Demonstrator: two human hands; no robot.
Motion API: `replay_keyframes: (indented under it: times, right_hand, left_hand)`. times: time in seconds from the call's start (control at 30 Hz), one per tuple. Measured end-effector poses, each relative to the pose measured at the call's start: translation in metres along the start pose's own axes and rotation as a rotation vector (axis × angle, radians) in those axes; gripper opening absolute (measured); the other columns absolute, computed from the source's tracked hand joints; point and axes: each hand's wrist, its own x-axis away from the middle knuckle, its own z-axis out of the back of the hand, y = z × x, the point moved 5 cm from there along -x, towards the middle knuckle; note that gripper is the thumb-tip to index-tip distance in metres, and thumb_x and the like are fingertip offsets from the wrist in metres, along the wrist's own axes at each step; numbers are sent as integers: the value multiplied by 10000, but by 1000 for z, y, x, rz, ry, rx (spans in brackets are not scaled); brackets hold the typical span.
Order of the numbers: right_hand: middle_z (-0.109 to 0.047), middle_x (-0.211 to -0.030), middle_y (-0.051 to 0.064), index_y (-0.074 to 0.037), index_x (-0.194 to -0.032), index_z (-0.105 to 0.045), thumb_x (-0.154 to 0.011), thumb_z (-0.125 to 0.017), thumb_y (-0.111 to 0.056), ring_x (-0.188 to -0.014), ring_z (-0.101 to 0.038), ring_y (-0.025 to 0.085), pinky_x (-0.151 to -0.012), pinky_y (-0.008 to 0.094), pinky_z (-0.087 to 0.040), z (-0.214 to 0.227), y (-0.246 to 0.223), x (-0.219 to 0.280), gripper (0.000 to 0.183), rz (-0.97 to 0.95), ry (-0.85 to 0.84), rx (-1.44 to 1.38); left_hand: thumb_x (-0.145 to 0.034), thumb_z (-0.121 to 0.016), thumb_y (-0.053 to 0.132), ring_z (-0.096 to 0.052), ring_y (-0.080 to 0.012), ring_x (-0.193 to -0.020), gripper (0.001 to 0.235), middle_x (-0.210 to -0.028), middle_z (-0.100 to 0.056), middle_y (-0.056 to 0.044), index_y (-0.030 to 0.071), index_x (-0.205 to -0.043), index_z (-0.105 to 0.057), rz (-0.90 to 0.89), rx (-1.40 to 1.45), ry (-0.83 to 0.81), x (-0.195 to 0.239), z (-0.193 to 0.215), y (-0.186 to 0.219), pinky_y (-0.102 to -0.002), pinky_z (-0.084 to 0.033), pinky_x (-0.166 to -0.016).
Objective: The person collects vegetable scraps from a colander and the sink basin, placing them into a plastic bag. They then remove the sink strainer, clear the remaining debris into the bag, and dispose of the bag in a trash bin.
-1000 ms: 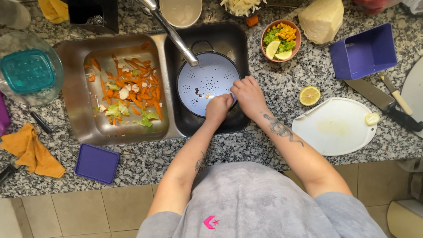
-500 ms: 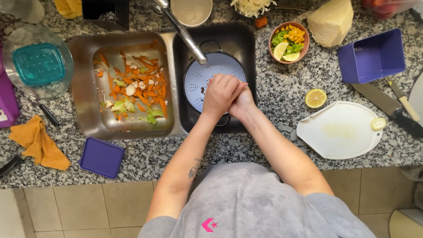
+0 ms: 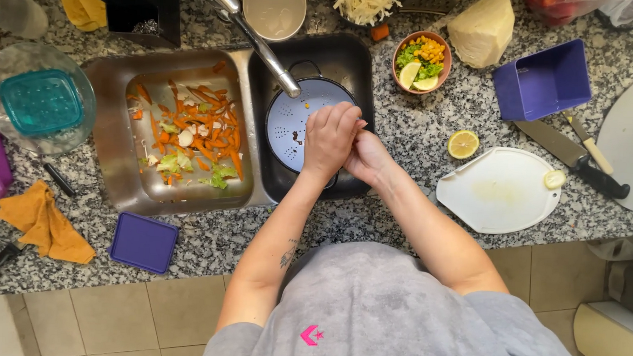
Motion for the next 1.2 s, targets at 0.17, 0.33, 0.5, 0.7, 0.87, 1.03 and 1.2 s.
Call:
replay_keyframes:
  times: [0.17,0.33,0.5,0.7,0.87,1.03,1.2]
  right_hand:
    - [-623,-793,58,-48,-870,-629,-859,-579,-169,-730,-626,177,-716,310,-531,-52,-59,47,132,59,-9,-57]
    - [-499,-1103,164,75,-1170,-486,-932,-430,-108,-893,-563,165,-840,258,-559,-122,-160,112,306,273,259,31]
    - [-552,-820,33,-78,-883,-580,-885,-587,-187,-709,-490,105,-740,202,-453,-90,-198,77,109,351,383,265]
    - [-232,-1463,271,77,-1394,-230,-847,-713,-205,-1377,-189,365,-1106,467,-198,-39,-209,25,782,398,308,359]
    - [-142,-1491,226,37,-1421,-154,-901,-643,-219,-1389,-132,339,-1110,466,-148,-40,-209,26,758,389,249,406]
    - [-61,-1506,189,22,-1421,-116,-886,-458,79,-1391,-98,340,-1119,455,-150,-38,-217,20,638,441,238,603]
    - [-315,-1444,232,-41,-1406,-263,-844,-290,216,-1337,-281,377,-1093,485,-230,-135,-199,85,619,712,261,1502]
  left_hand:
    - [-925,-543,315,-552,-199,-802,163,-927,-566,13,182,-1013,-573,20,188,79,-7,12,-1,-313,-469,-711]
    - [-990,-431,260,-451,-227,-660,175,-806,-554,-28,112,-934,-504,152,320,-122,-13,45,-8,-337,-370,-643]
    - [-982,-446,252,-483,-219,-654,195,-791,-573,-38,84,-912,-514,185,366,-244,9,37,-10,-335,-378,-644]
    - [-985,-429,260,-515,-218,-685,227,-801,-595,-35,83,-889,-532,263,338,-292,21,42,-21,-332,-379,-635]
    - [-977,-451,264,-529,-256,-741,235,-848,-595,-86,47,-956,-538,325,318,-307,34,44,-40,-359,-411,-673]
    - [-968,-417,103,-533,-323,-958,225,-1033,-597,-137,9,-1135,-536,548,261,-459,61,21,-72,-405,-449,-789]
    - [-831,-416,-34,-576,-351,-907,359,-1055,-595,-177,49,-1097,-642,734,197,-885,122,-44,-103,-442,-473,-746]
